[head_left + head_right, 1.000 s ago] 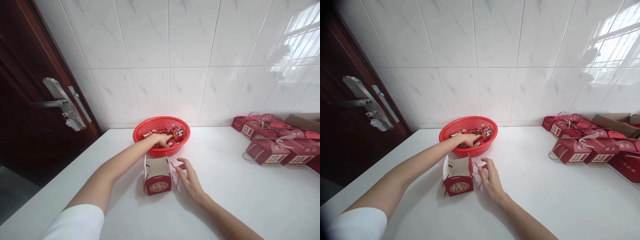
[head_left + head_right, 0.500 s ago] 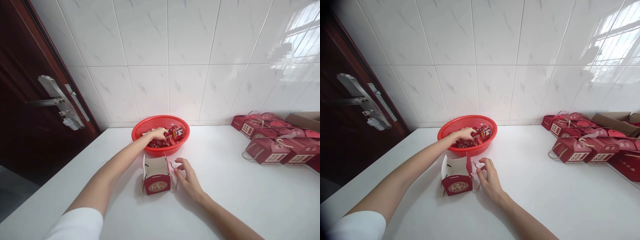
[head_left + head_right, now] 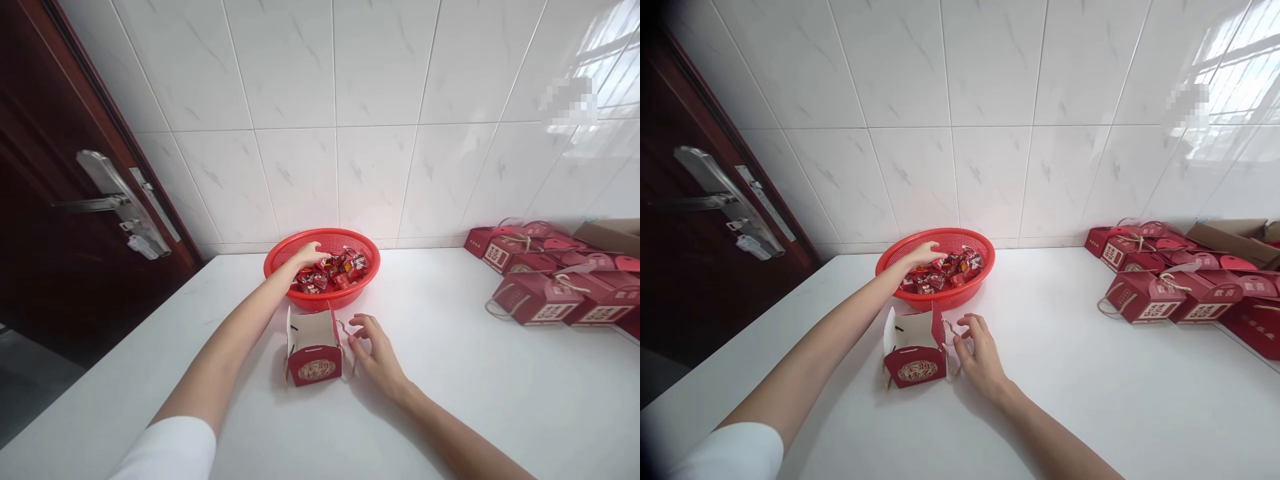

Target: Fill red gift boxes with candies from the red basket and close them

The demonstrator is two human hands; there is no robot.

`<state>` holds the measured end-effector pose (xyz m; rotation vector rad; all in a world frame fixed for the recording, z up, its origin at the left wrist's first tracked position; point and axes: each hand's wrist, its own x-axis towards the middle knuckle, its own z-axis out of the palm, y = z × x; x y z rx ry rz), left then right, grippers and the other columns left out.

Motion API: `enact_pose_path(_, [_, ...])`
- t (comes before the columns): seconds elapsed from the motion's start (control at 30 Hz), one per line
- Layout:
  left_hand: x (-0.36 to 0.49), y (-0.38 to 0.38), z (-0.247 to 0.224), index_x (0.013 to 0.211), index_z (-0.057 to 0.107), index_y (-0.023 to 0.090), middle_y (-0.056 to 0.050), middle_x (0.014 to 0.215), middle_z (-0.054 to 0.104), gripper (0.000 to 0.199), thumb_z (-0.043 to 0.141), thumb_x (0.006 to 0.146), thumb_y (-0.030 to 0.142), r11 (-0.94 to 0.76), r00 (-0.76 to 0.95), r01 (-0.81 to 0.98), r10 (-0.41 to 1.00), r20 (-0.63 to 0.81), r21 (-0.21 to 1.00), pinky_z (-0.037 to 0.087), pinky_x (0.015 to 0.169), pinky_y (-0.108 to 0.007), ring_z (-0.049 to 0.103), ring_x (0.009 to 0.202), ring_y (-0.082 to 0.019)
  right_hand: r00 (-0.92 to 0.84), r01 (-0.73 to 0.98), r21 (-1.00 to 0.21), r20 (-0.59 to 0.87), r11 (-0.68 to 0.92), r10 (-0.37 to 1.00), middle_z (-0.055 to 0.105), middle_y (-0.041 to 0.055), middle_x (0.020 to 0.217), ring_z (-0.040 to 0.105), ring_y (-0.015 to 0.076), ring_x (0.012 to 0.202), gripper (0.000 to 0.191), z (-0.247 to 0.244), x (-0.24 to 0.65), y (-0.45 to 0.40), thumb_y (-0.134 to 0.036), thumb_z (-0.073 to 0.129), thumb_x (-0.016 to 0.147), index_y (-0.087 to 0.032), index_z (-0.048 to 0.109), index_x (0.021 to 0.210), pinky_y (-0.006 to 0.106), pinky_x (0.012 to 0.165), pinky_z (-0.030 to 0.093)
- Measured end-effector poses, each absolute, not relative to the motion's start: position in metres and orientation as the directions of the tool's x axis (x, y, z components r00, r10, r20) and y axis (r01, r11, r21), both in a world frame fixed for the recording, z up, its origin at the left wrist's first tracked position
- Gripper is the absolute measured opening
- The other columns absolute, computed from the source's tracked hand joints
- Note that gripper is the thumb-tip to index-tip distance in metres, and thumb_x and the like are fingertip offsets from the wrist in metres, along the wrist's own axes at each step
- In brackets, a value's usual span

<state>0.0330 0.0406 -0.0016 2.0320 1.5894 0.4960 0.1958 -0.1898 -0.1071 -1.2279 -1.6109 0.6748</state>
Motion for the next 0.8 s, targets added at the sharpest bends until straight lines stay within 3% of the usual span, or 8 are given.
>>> enact_pose_path(0.23, [0.030,0.035,0.009,0.122,0.061,0.015,-0.010,0.117,0.066,0.035,0.058,0.097,0.040,-0.246,0.298,0.881,0.952,-0.068,0.404,0.055,0.085,-0.038,0.066,0.098,-0.022,-0.031,0.401,-0.844,0.375,0.355,0.926,0.060,0.0109,0.121,0.068,0.0179,0.084,0.021,-0.110,0.197,-0.188,-0.024,0.046,0.091,-0.022,0.057,0.108,0.038,0.083,0.057])
enact_pose_path(0.3, [0.026,0.030,0.016,0.114,0.068,0.019,-0.007,0.112,0.070,0.034,0.067,0.088,0.041,-0.322,0.387,0.885,0.910,-0.147,0.336,0.054,0.084,-0.033,0.067,0.097,-0.022,-0.024,0.404,-0.845,0.373,0.350,0.928,0.060,0.0111,0.121,0.068,0.0182,0.085,0.020,-0.110,0.197,-0.188,-0.025,0.046,0.091,-0.021,0.057,0.108,0.038,0.083,0.057])
enact_pose_path(0.4, [0.018,0.016,0.021,0.102,0.076,0.025,-0.005,0.106,0.074,0.042,0.083,0.064,0.043,-0.422,0.476,0.878,0.823,-0.310,0.227,0.053,0.084,-0.031,0.068,0.097,-0.027,-0.027,0.402,-0.849,0.365,0.344,0.931,0.060,0.0116,0.122,0.068,0.0186,0.085,0.020,-0.111,0.196,-0.188,-0.026,0.046,0.091,-0.021,0.057,0.108,0.038,0.082,0.057])
enact_pose_path(0.53, [0.018,-0.001,0.016,0.119,0.072,0.029,-0.012,0.127,0.069,0.065,0.081,0.056,0.044,-0.463,0.454,0.883,0.796,-0.400,0.081,0.049,0.099,-0.046,0.061,0.118,-0.039,-0.032,0.399,-0.855,0.347,0.331,0.937,0.059,0.0113,0.124,0.067,0.0186,0.087,0.019,-0.113,0.193,-0.190,-0.024,0.046,0.091,-0.022,0.057,0.107,0.037,0.084,0.056])
enact_pose_path(0.67, [0.028,-0.001,0.004,0.134,0.064,0.034,-0.013,0.155,0.046,0.079,0.080,0.056,0.040,-0.441,0.402,0.897,0.819,-0.408,-0.001,0.039,0.107,-0.063,0.039,0.140,-0.051,-0.023,0.403,-0.862,0.328,0.309,0.944,0.058,0.0104,0.124,0.066,0.0182,0.087,0.019,-0.116,0.192,-0.189,-0.026,0.047,0.092,-0.022,0.057,0.107,0.037,0.084,0.055])
enact_pose_path(0.73, [0.030,0.005,0.000,0.135,0.063,0.034,-0.014,0.157,0.043,0.080,0.079,0.056,0.039,-0.440,0.399,0.898,0.828,-0.394,-0.015,0.039,0.106,-0.066,0.038,0.140,-0.053,-0.022,0.397,-0.866,0.322,0.304,0.946,0.058,0.0108,0.123,0.067,0.0183,0.086,0.020,-0.116,0.192,-0.187,-0.027,0.048,0.091,-0.022,0.057,0.107,0.037,0.083,0.055])
enact_pose_path(0.8, [0.030,0.011,-0.001,0.134,0.064,0.032,-0.016,0.150,0.052,0.079,0.080,0.056,0.038,-0.468,0.436,0.883,0.828,-0.352,-0.008,0.043,0.104,-0.062,0.045,0.135,-0.050,-0.027,0.391,-0.868,0.321,0.305,0.947,0.058,0.0114,0.123,0.067,0.0184,0.085,0.020,-0.117,0.194,-0.186,-0.027,0.049,0.090,-0.021,0.057,0.107,0.038,0.082,0.056])
